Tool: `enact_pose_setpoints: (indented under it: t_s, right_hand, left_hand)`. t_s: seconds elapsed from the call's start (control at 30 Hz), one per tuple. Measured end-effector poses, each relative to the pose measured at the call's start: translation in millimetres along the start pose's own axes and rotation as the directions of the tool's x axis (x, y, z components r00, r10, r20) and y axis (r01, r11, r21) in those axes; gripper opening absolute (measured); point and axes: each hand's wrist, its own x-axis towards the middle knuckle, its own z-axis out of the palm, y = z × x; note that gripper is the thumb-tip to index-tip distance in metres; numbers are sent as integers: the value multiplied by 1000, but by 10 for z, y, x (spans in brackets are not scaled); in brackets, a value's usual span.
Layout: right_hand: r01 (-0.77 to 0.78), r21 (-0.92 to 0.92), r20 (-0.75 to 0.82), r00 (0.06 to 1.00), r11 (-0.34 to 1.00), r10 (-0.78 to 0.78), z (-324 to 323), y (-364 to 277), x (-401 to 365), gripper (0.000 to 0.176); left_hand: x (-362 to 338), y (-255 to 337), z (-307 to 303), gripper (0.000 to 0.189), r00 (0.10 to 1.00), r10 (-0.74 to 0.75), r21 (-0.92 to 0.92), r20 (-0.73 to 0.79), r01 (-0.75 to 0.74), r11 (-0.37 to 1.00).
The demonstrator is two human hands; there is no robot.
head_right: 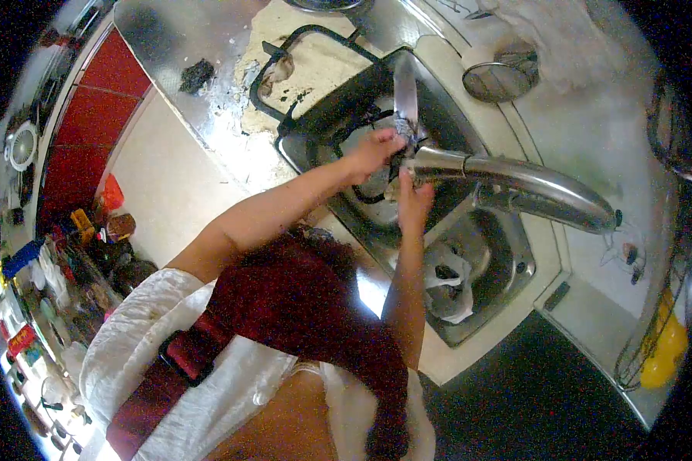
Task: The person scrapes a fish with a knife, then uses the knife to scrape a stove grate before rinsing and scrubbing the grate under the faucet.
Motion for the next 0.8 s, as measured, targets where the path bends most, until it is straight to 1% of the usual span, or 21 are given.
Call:
enact_pose_setpoints:
  t_s: [0.07,0.1,0.13,0.17,0.2,0.23,0.27,0.33,0.37,0.4,0.47,0.5,0.53,0.57,0.6,0.63,0.67,0.7,0.73,0.77,0.8]
  right_hand:
    - [-160,244,198,974,956,112,61,442,195,45]
    - [-157,244,204,973,957,108,84,268,184,45]
    - [-272,359,276,945,893,177,111,-87,133,41]
    - [-387,455,354,905,802,235,125,-285,99,38]
    - [-387,455,355,905,802,235,142,-237,128,38]
    - [-425,525,390,890,738,236,170,-159,182,39]
    - [-462,587,424,875,665,234,195,-80,231,39]
    - [-478,607,423,871,635,251,248,-66,264,38]
    - [-494,625,424,865,604,268,265,-58,265,36]
    - [-494,625,424,865,604,269,252,-56,247,36]
    - [-469,538,286,883,700,372,192,-59,190,33]
    - [-469,537,286,883,701,372,166,-3,160,33]
    - [-478,516,192,873,711,448,141,76,121,31]
    - [-489,495,91,851,718,517,105,148,90,29]
    - [-490,493,87,850,719,519,55,191,63,29]
    - [-470,456,100,871,756,481,3,237,34,29]
    - [-448,420,115,889,790,443,-41,280,17,29]
    - [-448,419,113,889,790,444,-66,468,47,29]
    - [-304,323,42,951,896,307,-78,762,100,38]
    - [-148,212,-13,988,966,154,-86,924,128,47]
    - [-147,214,-16,988,966,154,-76,876,113,47]
  left_hand:
    - [-94,337,-46,16,996,80,-29,38,-79,996]
    - [-103,378,-37,15,991,136,-46,-2,-136,990]
    - [-100,405,-38,15,990,138,-46,-8,-139,989]
    - [-95,430,-33,15,978,202,-63,-47,-204,977]
    - [-95,477,-22,16,961,263,-77,-84,-270,960]
    - [-233,678,41,13,963,212,-82,-166,-228,970]
    - [-192,668,34,13,964,211,-82,-165,-226,971]
    - [-108,691,9,14,929,340,-224,-149,-366,903]
    - [-86,695,-29,13,929,344,-194,-133,-365,911]
    - [-46,642,-40,13,930,343,-194,-133,-364,911]
    - [49,498,-59,13,910,404,-185,-93,-415,891]
    - [4,452,-37,12,936,345,-149,-76,-352,924]
    - [-7,369,-16,13,977,212,-239,-37,-215,947]
    - [-29,295,36,14,985,165,-183,-49,-172,968]
    - [-70,251,103,15,991,118,-128,-62,-125,984]
    - [-104,212,157,15,992,113,-133,-60,-120,984]
    - [-135,178,208,17,999,-37,-230,0,36,973]
    - [-172,186,258,18,981,-178,-312,73,192,930]
    - [-207,214,317,18,981,-178,-312,75,193,931]
    - [-244,257,382,18,982,-185,-329,26,183,926]
    - [-264,297,427,19,981,-192,-345,-23,173,923]
